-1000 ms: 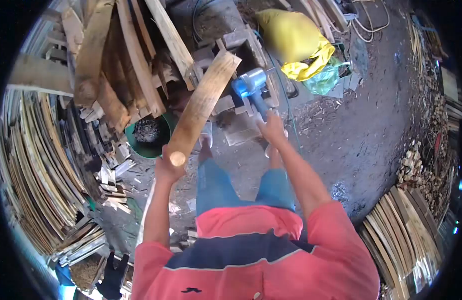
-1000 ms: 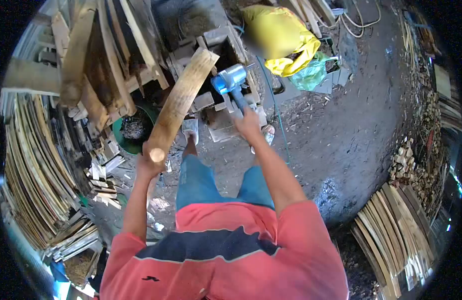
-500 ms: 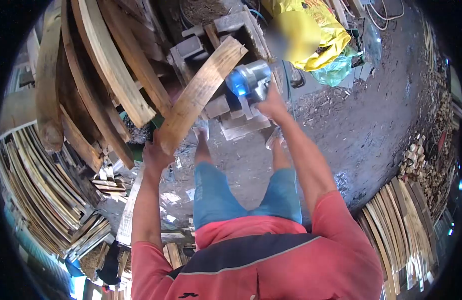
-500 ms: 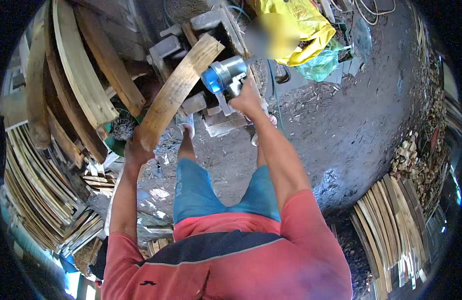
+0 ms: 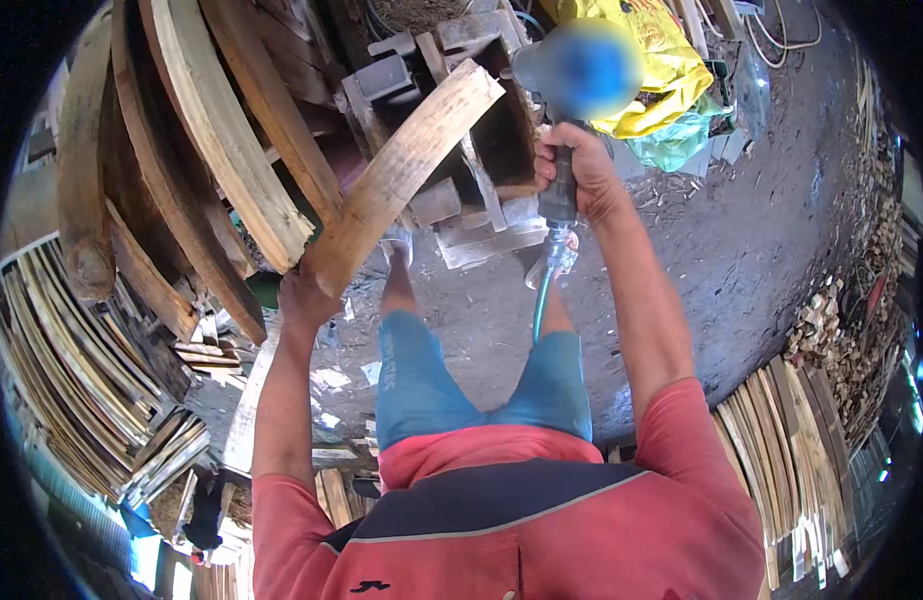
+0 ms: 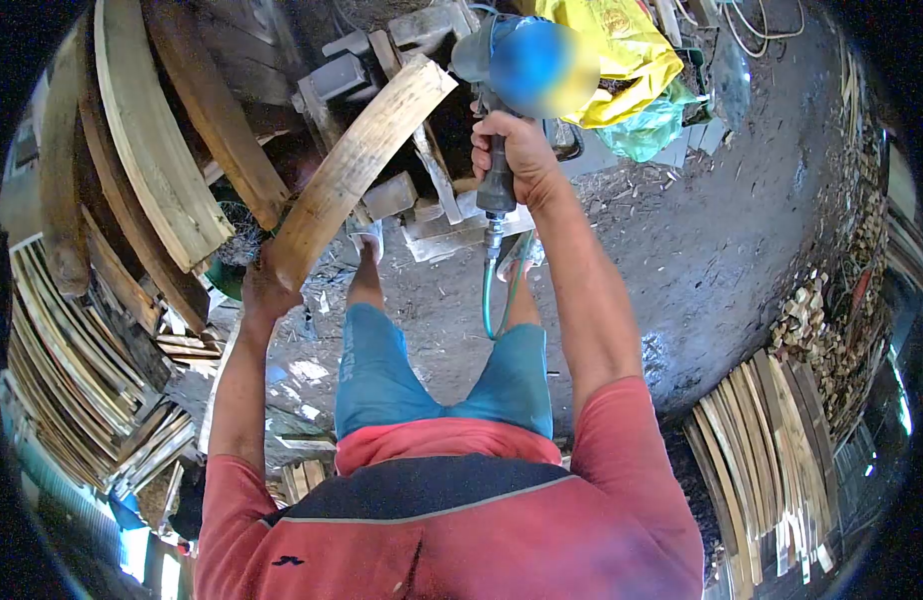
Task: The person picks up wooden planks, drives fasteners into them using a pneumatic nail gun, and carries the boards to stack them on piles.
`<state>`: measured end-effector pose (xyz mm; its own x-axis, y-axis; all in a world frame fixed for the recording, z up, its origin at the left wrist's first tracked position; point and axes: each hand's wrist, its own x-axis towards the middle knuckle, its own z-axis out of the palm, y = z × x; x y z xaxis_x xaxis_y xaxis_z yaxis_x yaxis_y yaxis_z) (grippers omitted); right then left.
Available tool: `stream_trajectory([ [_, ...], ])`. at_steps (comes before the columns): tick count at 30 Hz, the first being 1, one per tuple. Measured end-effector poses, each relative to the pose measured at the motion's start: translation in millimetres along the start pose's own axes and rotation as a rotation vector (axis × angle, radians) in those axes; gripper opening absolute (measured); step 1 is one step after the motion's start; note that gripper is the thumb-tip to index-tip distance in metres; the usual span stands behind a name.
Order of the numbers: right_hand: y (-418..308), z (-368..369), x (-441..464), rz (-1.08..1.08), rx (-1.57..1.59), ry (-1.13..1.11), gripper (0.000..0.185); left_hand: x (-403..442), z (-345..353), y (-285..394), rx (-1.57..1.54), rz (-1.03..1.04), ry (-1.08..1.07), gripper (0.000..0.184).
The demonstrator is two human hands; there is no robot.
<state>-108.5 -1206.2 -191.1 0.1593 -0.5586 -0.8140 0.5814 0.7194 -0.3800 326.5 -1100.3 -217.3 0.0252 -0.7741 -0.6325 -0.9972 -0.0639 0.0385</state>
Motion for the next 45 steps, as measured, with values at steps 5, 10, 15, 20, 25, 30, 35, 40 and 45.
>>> stream_trajectory([
  [5,-10,7,14,-0.015,-0.024,-0.004,0.021,-1,0,1,0.046,0.023,0.018,0.104],
  [10,-26,7,32,0.089,-0.019,-0.007,0.013,6,9,-9,0.031,0.080,0.058,0.103],
  [15,-12,8,6,0.057,-0.032,0.018,0.013,3,10,-5,0.092,0.037,-0.010,0.106],
  [20,-16,27,5,0.058,-0.090,0.068,0.015,-1,2,-1,0.051,0.042,0.010,0.107],
  [25,-28,36,8,0.060,-0.156,0.074,0.016,1,-4,5,0.049,-0.065,-0.038,0.110],
  [30,-13,29,19,0.067,-0.089,0.117,0.015,-1,-2,2,0.093,0.030,0.065,0.105],
  [35,-19,21,28,0.054,-0.106,0.115,0.013,0,-16,10,0.115,-0.071,-0.132,0.109],
  [40,13,-5,-8,-0.413,-1.150,0.455,0.048,-4,-6,11,0.074,-0.082,-0.138,0.107],
  [45,76,-38,-8,-0.199,-1.402,0.648,0.063,-17,23,-27,-0.174,0.129,-0.116,0.120],
])
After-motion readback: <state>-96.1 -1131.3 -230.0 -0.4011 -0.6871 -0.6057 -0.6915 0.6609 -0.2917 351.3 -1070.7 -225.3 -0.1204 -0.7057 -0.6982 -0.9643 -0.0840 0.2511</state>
